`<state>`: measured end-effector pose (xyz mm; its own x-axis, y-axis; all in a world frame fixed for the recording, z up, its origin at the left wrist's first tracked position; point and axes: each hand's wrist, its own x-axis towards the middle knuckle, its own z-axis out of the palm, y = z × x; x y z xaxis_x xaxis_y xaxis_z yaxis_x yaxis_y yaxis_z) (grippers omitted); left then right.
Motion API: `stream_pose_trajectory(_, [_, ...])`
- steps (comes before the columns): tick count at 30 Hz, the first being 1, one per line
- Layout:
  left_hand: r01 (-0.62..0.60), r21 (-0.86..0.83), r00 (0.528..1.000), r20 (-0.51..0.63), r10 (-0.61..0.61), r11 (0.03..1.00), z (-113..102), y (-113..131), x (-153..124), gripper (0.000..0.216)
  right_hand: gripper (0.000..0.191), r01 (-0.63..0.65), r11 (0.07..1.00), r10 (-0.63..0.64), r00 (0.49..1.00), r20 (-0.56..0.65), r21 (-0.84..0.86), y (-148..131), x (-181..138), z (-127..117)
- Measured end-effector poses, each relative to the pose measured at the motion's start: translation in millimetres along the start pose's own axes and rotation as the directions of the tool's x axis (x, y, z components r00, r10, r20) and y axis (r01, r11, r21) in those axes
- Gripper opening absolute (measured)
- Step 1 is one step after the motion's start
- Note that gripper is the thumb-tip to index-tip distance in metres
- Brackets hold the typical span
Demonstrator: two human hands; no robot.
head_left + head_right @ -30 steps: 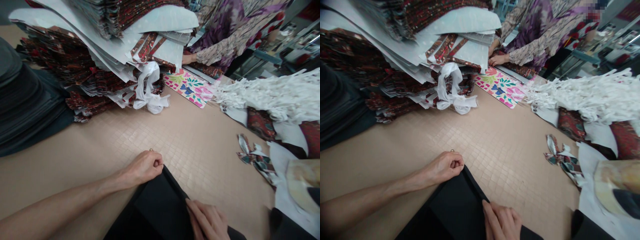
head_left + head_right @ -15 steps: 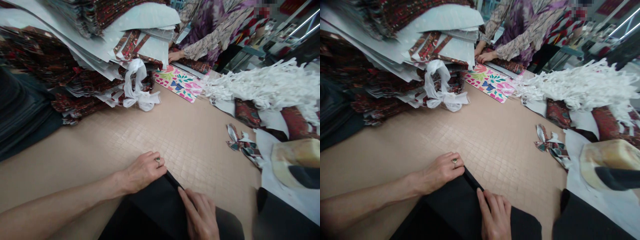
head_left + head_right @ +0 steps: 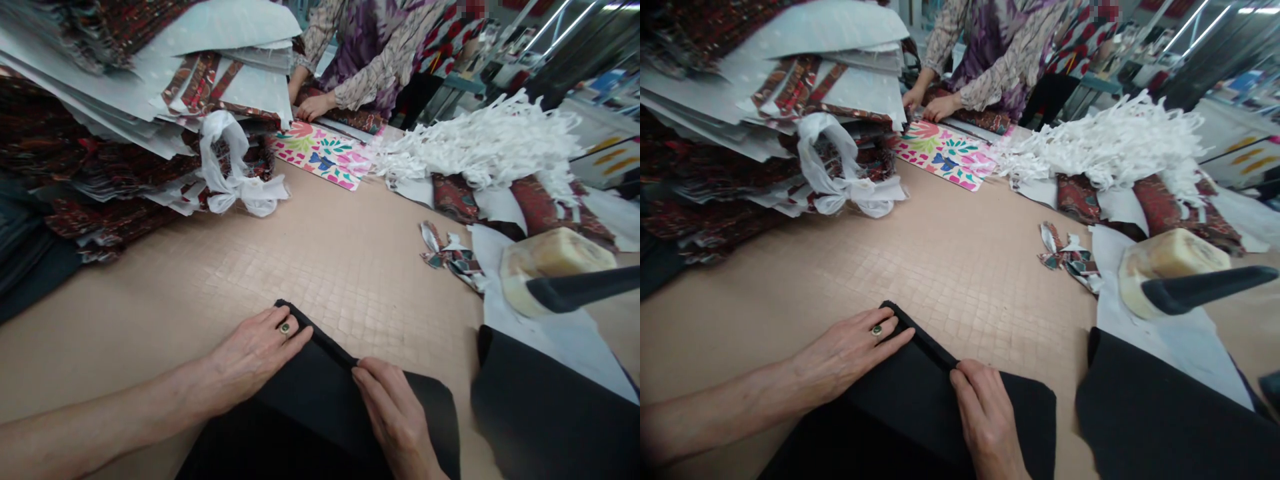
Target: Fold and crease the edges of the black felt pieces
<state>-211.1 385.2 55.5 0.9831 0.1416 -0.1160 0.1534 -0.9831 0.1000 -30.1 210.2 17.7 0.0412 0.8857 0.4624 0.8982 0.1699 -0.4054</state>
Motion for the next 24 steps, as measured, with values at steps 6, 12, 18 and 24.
stream_pose_trajectory(6, [-0.003,0.039,1.000,0.025,0.002,0.999,-4.3,2.7,3.8,0.054,0.020,0.018,1.000,-0.018,0.999,0.038,0.001,-0.3,3.1,-4.4])
stream_pose_trajectory(12, [0.021,0.019,1.000,-0.002,-0.021,1.000,-0.7,2.4,1.9,0.049,0.025,0.094,0.995,-0.091,0.992,0.087,-0.036,4.0,-0.5,-10.1])
stream_pose_trajectory(18, [0.104,0.025,0.995,-0.015,-0.103,0.994,-1.8,16.3,5.8,0.047,0.032,0.083,0.995,-0.071,0.976,0.205,-0.050,10.9,-13.9,-10.9])
stream_pose_trajectory(24, [-0.024,-0.161,0.998,-0.054,0.015,0.987,-7.5,49.0,26.4,0.043,0.033,-0.015,1.000,0.016,0.991,0.131,-0.003,10.3,-20.2,-9.1])
